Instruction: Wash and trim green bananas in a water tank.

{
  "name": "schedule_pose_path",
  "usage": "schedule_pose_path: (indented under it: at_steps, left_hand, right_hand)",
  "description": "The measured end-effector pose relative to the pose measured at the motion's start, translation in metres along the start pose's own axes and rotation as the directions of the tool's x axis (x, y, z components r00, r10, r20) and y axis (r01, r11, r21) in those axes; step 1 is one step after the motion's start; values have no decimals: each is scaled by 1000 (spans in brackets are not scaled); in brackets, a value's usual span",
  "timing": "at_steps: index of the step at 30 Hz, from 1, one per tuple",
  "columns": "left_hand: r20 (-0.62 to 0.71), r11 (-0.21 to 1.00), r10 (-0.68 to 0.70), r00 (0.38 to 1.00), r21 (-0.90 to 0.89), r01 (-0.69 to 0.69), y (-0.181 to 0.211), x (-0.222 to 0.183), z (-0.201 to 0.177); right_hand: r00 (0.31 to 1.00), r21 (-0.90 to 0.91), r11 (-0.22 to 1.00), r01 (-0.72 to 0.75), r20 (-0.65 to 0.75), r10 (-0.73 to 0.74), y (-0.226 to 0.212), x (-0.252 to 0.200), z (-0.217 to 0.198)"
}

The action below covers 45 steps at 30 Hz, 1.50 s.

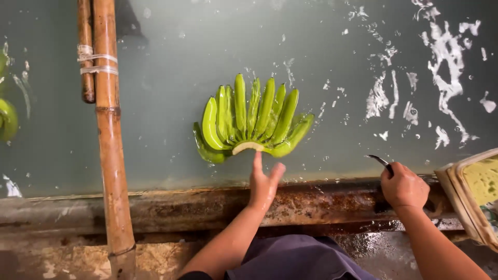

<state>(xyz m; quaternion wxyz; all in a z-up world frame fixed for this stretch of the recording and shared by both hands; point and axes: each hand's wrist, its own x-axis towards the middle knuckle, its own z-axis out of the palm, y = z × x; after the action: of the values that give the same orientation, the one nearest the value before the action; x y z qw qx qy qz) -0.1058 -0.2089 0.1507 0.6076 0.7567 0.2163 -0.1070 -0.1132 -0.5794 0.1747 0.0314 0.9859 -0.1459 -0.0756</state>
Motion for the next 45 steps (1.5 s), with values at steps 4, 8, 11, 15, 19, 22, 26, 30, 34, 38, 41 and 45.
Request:
schedule_pose_path:
  at_steps: [4,8,11,15,19,22,26,30,34,38,41,45]
  left_hand:
    - [56,581,-710,702,-517,628,15,59,-26]
    - [3,447,-764,645,-718,533,-55,142,-30]
    - [-175,411,-714,678,-888,204,-143,181,-20]
    - [-288,437,-742,605,-892,111,-175,195,-40]
    - [-215,374,-823,525,-901,218,-119,165,-96]
    - [-343,330,-707,618,-933,-141,-162,195,-136]
    - [-377,321,-661,649,-924,-209,-174,216,-213]
    - [-287,409,-650,703,-913,5,-115,186,-288]
    - [-479,641,-631,610,-765,62,-65,134,-290]
    - [-587,978,-196,786,-61,198,-86,67,-268]
    - [-339,757,-79,937,592,278,-51,12,-248]
    - [-208,382,-22,978,902,200,-98,-19,-242]
  right_hand:
    - [999,-34,999,-20,40,21,1,-1,2]
    - [997,-47,998,-42,57,45,2,1,2]
    - [999,-62,998,-19,43,22,9,1,14]
    - [997,-75,996,-51,50,54,11,0,18]
    - [995,-116,992,-55,71,64,9,4,19]
    - [994,-135,988,-69,78,80,7,6,16]
    - [994,-105,992,-72,75,80,6,4,14]
    - [992,-93,992,-80,95,89,6,6,13]
    - [988,-100,991,-91,112,102,3,4,9]
    - [987,-97,992,-85,127,97,4,7,11]
    - [981,-105,989,-106,149,121,2,9,10]
    - [991,-36,995,-94,93,97,-4,2,-1]
